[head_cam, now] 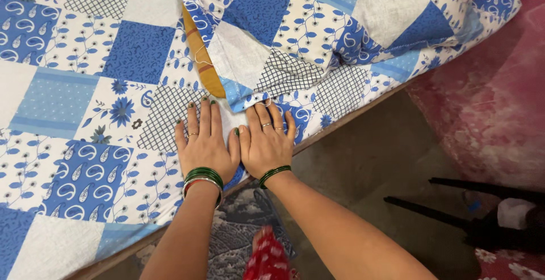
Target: The person puts a patterned blue and white sheet onto a bed, tucking in the corners and sides before placing two matching pillows at the head of the bed.
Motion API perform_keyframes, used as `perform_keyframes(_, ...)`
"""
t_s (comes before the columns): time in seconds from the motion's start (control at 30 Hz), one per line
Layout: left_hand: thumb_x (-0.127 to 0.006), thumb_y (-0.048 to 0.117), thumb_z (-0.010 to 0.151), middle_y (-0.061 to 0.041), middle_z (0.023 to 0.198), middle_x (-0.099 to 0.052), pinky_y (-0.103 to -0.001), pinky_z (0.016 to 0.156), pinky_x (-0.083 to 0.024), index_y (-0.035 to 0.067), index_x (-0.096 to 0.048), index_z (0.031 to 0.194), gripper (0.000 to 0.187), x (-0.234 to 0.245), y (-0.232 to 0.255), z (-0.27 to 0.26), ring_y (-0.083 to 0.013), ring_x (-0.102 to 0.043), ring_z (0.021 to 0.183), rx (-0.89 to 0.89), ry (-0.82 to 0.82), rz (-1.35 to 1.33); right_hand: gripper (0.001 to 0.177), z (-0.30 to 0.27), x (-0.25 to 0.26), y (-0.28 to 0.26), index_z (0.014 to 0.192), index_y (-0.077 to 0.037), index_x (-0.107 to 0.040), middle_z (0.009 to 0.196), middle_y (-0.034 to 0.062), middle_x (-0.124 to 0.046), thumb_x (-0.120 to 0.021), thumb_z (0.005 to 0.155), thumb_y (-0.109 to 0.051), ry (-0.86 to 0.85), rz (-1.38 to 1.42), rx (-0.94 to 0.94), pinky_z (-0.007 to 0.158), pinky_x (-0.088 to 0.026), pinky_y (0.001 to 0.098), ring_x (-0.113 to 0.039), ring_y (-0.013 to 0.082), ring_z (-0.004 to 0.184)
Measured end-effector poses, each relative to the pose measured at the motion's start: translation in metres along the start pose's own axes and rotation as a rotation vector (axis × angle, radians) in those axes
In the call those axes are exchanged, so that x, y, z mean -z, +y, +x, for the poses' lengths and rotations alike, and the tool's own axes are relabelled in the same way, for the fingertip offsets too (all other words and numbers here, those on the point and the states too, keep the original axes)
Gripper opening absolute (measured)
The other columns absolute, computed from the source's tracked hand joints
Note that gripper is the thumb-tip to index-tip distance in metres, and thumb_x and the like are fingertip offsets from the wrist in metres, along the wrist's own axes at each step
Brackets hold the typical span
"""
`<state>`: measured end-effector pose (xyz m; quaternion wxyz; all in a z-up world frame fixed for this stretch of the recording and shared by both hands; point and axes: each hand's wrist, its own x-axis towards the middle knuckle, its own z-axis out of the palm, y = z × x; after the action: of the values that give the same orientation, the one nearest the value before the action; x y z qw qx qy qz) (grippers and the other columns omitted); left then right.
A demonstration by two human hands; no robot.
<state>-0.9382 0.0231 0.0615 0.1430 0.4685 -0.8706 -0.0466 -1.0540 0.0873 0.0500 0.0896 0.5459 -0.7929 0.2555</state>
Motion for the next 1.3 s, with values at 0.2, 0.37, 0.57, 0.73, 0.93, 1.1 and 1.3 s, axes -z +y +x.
perform_keyframes(0.2, -0.045, 0.043, 0.094, -0.015, 0.162, -0.035, -0.057, 0.118, -0.020, 0.003, -0.041, 0.152, 0.071, 0.001, 0.002, 0.002, -0.0355, -0.028, 0.150, 0.004, -0.029, 0.028, 0.044, 0.001, 0.004, -0.001, 0.132, -0.007, -0.062, 0.142, 0.0104, -0.059, -0.053, 0.099, -0.034, -0.010, -0.002, 0.000, 0.118, -0.021, 0.0586, -0.044, 0.0323, 0.141)
perform_keyframes(0.37, -0.045, 0.043, 0.094, -0.015, 0.162, -0.036, -0.056, 0.118, -0.019, 0.003, -0.040, 0.153, 0.072, 0.004, 0.001, 0.005, -0.0355, -0.028, 0.150, 0.000, -0.025, 0.018, 0.043, 0.007, 0.010, -0.003, 0.131, -0.007, -0.061, 0.140, 0.0116, -0.059, -0.052, 0.098, -0.033, -0.076, -0.001, -0.021, 0.117, -0.020, 0.0588, -0.044, 0.0334, 0.139)
perform_keyframes(0.57, -0.044, 0.043, 0.094, -0.015, 0.162, -0.036, -0.056, 0.119, -0.019, 0.002, -0.041, 0.152, 0.071, 0.003, 0.002, 0.003, -0.0352, -0.028, 0.151, 0.004, -0.033, 0.028, 0.045, 0.005, 0.011, 0.001, 0.133, -0.007, -0.060, 0.140, 0.0110, -0.058, -0.053, 0.097, -0.033, -0.089, 0.023, -0.006, 0.116, -0.020, 0.0594, -0.045, 0.0336, 0.140)
perform_keyframes(0.73, -0.044, 0.044, 0.094, -0.014, 0.162, -0.035, -0.056, 0.119, -0.020, 0.002, -0.042, 0.150, 0.071, 0.001, 0.005, 0.000, -0.0344, -0.028, 0.151, 0.021, -0.059, 0.070, 0.055, -0.001, 0.019, 0.010, 0.145, -0.007, -0.054, 0.150, 0.0111, -0.054, -0.054, 0.098, -0.034, -0.133, 0.053, 0.063, 0.118, -0.024, 0.0548, -0.046, 0.0297, 0.140)
perform_keyframes(0.93, -0.048, 0.043, 0.093, -0.013, 0.158, -0.040, -0.055, 0.119, -0.021, 0.005, -0.047, 0.147, 0.066, 0.001, 0.011, 0.004, -0.0317, -0.034, 0.147, 0.073, -0.069, 0.070, 0.055, 0.000, 0.028, 0.015, 0.147, -0.007, -0.052, 0.151, 0.0095, -0.053, -0.055, 0.099, -0.034, -0.156, 0.088, 0.101, 0.117, -0.026, 0.0534, -0.046, 0.0273, 0.142)
perform_keyframes(1.1, -0.055, 0.038, 0.091, -0.011, 0.146, -0.053, -0.054, 0.114, -0.032, 0.005, -0.058, 0.134, 0.054, 0.005, 0.024, 0.018, -0.0298, -0.048, 0.136, 0.144, -0.065, 0.081, 0.052, 0.022, 0.055, 0.031, 0.140, -0.008, -0.056, 0.145, 0.0099, -0.057, -0.063, 0.092, -0.027, -0.285, 0.269, 0.123, 0.109, -0.032, 0.0515, -0.049, 0.0291, 0.135)
perform_keyframes(1.3, -0.062, 0.038, 0.091, -0.014, 0.134, -0.063, -0.049, 0.108, -0.046, 0.005, -0.066, 0.124, 0.047, -0.009, 0.033, 0.041, -0.0339, -0.058, 0.126, 0.508, -0.072, -0.247, 0.028, 0.087, 0.097, 0.109, 0.114, -0.002, -0.067, 0.120, 0.0181, -0.069, -0.067, 0.088, -0.012, -0.167, 0.471, 0.069, 0.099, -0.049, 0.0458, -0.062, 0.0374, 0.113)
